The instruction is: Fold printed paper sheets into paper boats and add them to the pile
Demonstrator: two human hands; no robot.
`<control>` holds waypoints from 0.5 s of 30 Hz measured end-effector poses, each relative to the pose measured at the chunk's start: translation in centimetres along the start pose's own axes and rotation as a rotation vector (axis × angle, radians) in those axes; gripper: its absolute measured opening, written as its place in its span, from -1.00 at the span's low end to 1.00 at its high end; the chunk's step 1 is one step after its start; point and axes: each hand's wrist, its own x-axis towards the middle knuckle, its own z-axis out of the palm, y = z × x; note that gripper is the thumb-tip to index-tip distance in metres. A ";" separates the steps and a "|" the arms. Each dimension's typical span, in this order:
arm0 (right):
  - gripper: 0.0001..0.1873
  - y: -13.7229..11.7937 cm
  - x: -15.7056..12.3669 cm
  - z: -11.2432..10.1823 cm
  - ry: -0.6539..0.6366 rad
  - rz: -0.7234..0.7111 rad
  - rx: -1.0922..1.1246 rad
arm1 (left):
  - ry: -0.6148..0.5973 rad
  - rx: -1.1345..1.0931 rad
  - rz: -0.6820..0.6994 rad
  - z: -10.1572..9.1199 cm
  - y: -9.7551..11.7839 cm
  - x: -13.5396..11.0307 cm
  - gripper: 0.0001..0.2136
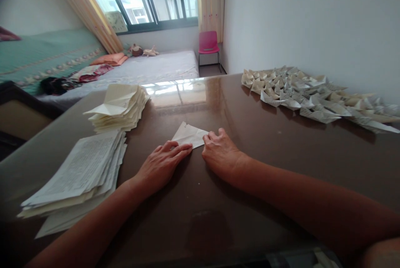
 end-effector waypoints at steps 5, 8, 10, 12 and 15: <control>-0.76 -0.1 0.4 -0.3 0.074 0.048 0.066 | 0.004 0.001 -0.006 0.1 0.0 0.1 -0.65; -0.73 -0.6 1.0 1.0 0.147 -0.050 0.113 | 0.027 -0.013 -0.023 0.1 -0.5 0.0 -0.64; -0.72 -0.5 1.5 1.9 0.153 -0.102 0.125 | 0.056 -0.017 -0.050 0.0 -1.1 -0.1 -0.64; -0.72 -0.2 1.8 2.6 0.166 -0.132 0.146 | 0.086 -0.010 -0.070 -0.2 -1.8 -0.3 -0.65; -0.73 0.6 2.3 3.2 0.208 -0.161 0.206 | 0.091 0.011 -0.044 -0.6 -2.6 -0.6 -0.66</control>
